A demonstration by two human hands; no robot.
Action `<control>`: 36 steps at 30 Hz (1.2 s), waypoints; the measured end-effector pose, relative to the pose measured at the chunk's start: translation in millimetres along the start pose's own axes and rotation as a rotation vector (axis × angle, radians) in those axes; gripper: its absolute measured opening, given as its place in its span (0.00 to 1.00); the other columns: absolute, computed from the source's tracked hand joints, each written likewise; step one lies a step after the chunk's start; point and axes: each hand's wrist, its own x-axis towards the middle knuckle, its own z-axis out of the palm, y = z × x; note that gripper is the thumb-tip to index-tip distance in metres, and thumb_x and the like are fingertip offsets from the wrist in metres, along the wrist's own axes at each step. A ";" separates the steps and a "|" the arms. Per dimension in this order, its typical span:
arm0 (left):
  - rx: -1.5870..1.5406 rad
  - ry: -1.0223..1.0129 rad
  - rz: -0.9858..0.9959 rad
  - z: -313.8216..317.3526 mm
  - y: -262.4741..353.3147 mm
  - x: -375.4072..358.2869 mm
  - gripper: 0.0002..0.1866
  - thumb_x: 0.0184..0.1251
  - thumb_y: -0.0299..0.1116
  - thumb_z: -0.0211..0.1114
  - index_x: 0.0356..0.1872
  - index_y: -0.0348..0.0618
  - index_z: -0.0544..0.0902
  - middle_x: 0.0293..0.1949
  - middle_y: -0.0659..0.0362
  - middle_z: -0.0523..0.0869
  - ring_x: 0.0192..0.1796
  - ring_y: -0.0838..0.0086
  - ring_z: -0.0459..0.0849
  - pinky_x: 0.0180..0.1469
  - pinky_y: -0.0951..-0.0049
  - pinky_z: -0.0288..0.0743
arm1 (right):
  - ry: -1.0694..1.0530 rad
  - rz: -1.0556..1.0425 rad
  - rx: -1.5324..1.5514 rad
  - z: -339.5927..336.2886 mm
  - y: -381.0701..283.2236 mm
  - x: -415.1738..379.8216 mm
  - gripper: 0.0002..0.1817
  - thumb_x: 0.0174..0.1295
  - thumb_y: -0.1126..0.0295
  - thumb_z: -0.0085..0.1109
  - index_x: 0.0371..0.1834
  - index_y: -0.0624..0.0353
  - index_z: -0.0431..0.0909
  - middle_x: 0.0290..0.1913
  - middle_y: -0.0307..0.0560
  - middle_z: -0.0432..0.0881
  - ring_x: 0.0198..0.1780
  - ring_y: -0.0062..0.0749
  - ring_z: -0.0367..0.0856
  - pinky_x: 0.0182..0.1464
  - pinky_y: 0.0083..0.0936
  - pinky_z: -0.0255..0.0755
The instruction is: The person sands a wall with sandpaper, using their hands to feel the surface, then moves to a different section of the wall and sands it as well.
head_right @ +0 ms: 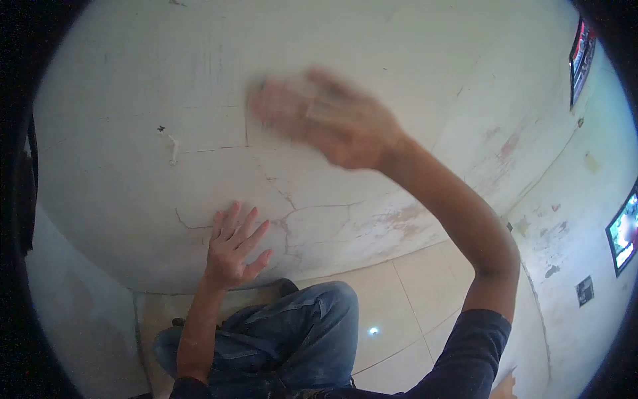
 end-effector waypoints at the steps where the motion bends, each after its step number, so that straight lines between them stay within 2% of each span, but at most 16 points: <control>1: -0.005 0.006 -0.002 0.2 -0.9 0.4 0.25 0.60 0.44 0.70 0.59 0.49 0.83 0.69 0.53 0.75 0.75 0.48 0.64 0.75 0.44 0.51 | 0.082 0.140 -0.083 -4.6 8.4 6.5 0.30 0.62 0.68 0.56 0.72 0.49 0.70 0.75 0.39 0.67 0.77 0.32 0.62 0.73 0.45 0.60; 4: -0.029 0.022 -0.014 -3.8 2.6 -0.2 0.24 0.60 0.42 0.70 0.58 0.49 0.84 0.67 0.54 0.77 0.74 0.51 0.67 0.74 0.46 0.55 | 0.193 0.238 -0.131 8.6 -6.9 13.0 0.29 0.63 0.67 0.55 0.71 0.50 0.70 0.75 0.39 0.67 0.77 0.32 0.62 0.73 0.45 0.61; 5: -0.028 0.042 -0.011 -7.6 4.0 2.6 0.23 0.60 0.41 0.70 0.57 0.49 0.85 0.66 0.55 0.78 0.73 0.53 0.69 0.73 0.48 0.57 | 0.021 0.118 -0.079 4.9 -20.0 11.5 0.29 0.64 0.67 0.54 0.71 0.50 0.70 0.76 0.39 0.66 0.77 0.31 0.61 0.74 0.45 0.59; 6: -0.028 0.066 -0.008 -8.8 4.1 4.7 0.22 0.60 0.40 0.70 0.56 0.49 0.85 0.66 0.56 0.79 0.72 0.55 0.71 0.72 0.50 0.60 | -0.039 0.011 0.159 12.8 -32.6 10.1 0.29 0.64 0.67 0.53 0.72 0.49 0.69 0.77 0.38 0.64 0.77 0.30 0.60 0.75 0.45 0.58; 8: -0.050 0.137 0.019 -6.1 2.5 4.3 0.19 0.59 0.37 0.70 0.52 0.48 0.86 0.62 0.55 0.82 0.69 0.55 0.75 0.71 0.50 0.64 | -0.097 -0.133 0.237 19.9 -32.3 8.4 0.29 0.65 0.68 0.52 0.72 0.49 0.69 0.76 0.38 0.65 0.77 0.29 0.61 0.75 0.45 0.57; 11: -0.054 0.240 0.054 -7.8 0.3 5.4 0.15 0.58 0.33 0.70 0.47 0.45 0.87 0.56 0.53 0.86 0.63 0.55 0.81 0.64 0.54 0.73 | 0.034 0.043 -0.161 -6.5 5.1 29.8 0.27 0.65 0.68 0.51 0.70 0.50 0.71 0.75 0.38 0.67 0.77 0.30 0.61 0.75 0.45 0.57; 12: -0.052 0.265 0.065 -9.6 2.7 10.4 0.14 0.58 0.31 0.70 0.46 0.45 0.87 0.53 0.53 0.87 0.61 0.55 0.83 0.61 0.56 0.76 | 0.209 0.224 -0.067 -9.3 20.3 31.8 0.27 0.65 0.69 0.51 0.70 0.50 0.71 0.75 0.39 0.67 0.77 0.32 0.61 0.74 0.45 0.56; 14: -0.091 0.340 0.062 -13.6 3.0 9.3 0.12 0.57 0.31 0.68 0.43 0.41 0.86 0.48 0.50 0.88 0.55 0.54 0.86 0.53 0.58 0.81 | 0.276 0.261 -0.140 5.3 5.3 34.8 0.29 0.63 0.69 0.54 0.71 0.51 0.70 0.77 0.39 0.63 0.77 0.33 0.60 0.76 0.45 0.55; 15: -0.102 0.382 0.072 -16.4 0.1 11.1 0.12 0.57 0.30 0.68 0.41 0.39 0.86 0.45 0.49 0.89 0.51 0.53 0.88 0.49 0.60 0.84 | 0.126 0.155 -0.024 8.8 -9.8 33.5 0.30 0.62 0.69 0.55 0.72 0.51 0.68 0.78 0.39 0.61 0.78 0.33 0.60 0.76 0.44 0.54; 17: -0.114 0.438 0.055 -17.9 -2.9 8.4 0.10 0.57 0.29 0.67 0.39 0.39 0.86 0.43 0.50 0.89 0.46 0.55 0.90 0.43 0.64 0.85 | -0.138 -0.033 0.290 14.4 -46.6 25.7 0.34 0.63 0.68 0.53 0.75 0.51 0.63 0.79 0.39 0.58 0.78 0.32 0.58 0.78 0.41 0.53; 20: -0.126 0.486 0.043 -15.4 -6.9 6.0 0.09 0.55 0.28 0.68 0.38 0.41 0.86 0.41 0.54 0.90 0.40 0.63 0.91 0.36 0.72 0.82 | -0.133 -0.226 0.177 19.4 -30.7 28.1 0.34 0.63 0.69 0.51 0.77 0.50 0.60 0.79 0.38 0.59 0.78 0.31 0.58 0.78 0.42 0.54; 24: -0.112 0.499 0.028 -19.9 -6.4 7.9 0.09 0.54 0.27 0.69 0.38 0.43 0.85 0.38 0.57 0.90 0.36 0.68 0.90 0.32 0.75 0.80 | 0.129 0.188 -0.095 -0.8 -13.1 37.0 0.29 0.64 0.70 0.52 0.72 0.54 0.68 0.76 0.40 0.66 0.75 0.32 0.65 0.76 0.44 0.57; 27: -0.107 0.516 0.028 -19.4 -7.7 8.7 0.09 0.54 0.27 0.69 0.38 0.43 0.85 0.38 0.57 0.90 0.34 0.69 0.90 0.31 0.76 0.80 | -0.125 -0.081 0.373 19.9 -53.8 20.2 0.28 0.63 0.69 0.53 0.70 0.54 0.70 0.73 0.40 0.69 0.74 0.32 0.67 0.76 0.42 0.57; 30: -0.127 0.514 0.022 -17.7 -11.0 6.0 0.09 0.54 0.27 0.70 0.38 0.42 0.85 0.37 0.58 0.90 0.34 0.70 0.90 0.31 0.76 0.79 | -0.093 -0.214 0.195 19.9 -39.8 17.3 0.28 0.63 0.69 0.53 0.70 0.54 0.70 0.73 0.40 0.70 0.75 0.32 0.66 0.76 0.40 0.58; 34: -0.109 0.479 -0.036 -21.6 -4.6 0.7 0.09 0.55 0.27 0.70 0.38 0.43 0.86 0.38 0.58 0.90 0.33 0.70 0.89 0.32 0.76 0.79 | 0.091 0.140 -0.043 20.7 -42.9 5.4 0.29 0.62 0.71 0.52 0.70 0.54 0.71 0.73 0.40 0.70 0.75 0.31 0.66 0.75 0.40 0.61; 36: -0.109 0.512 -0.017 -24.8 -8.5 6.5 0.09 0.54 0.27 0.70 0.38 0.43 0.86 0.38 0.58 0.91 0.32 0.71 0.89 0.32 0.76 0.79 | -0.066 -0.129 0.209 32.0 -65.4 -10.8 0.25 0.58 0.75 0.55 0.62 0.49 0.81 0.68 0.42 0.77 0.70 0.28 0.73 0.74 0.40 0.60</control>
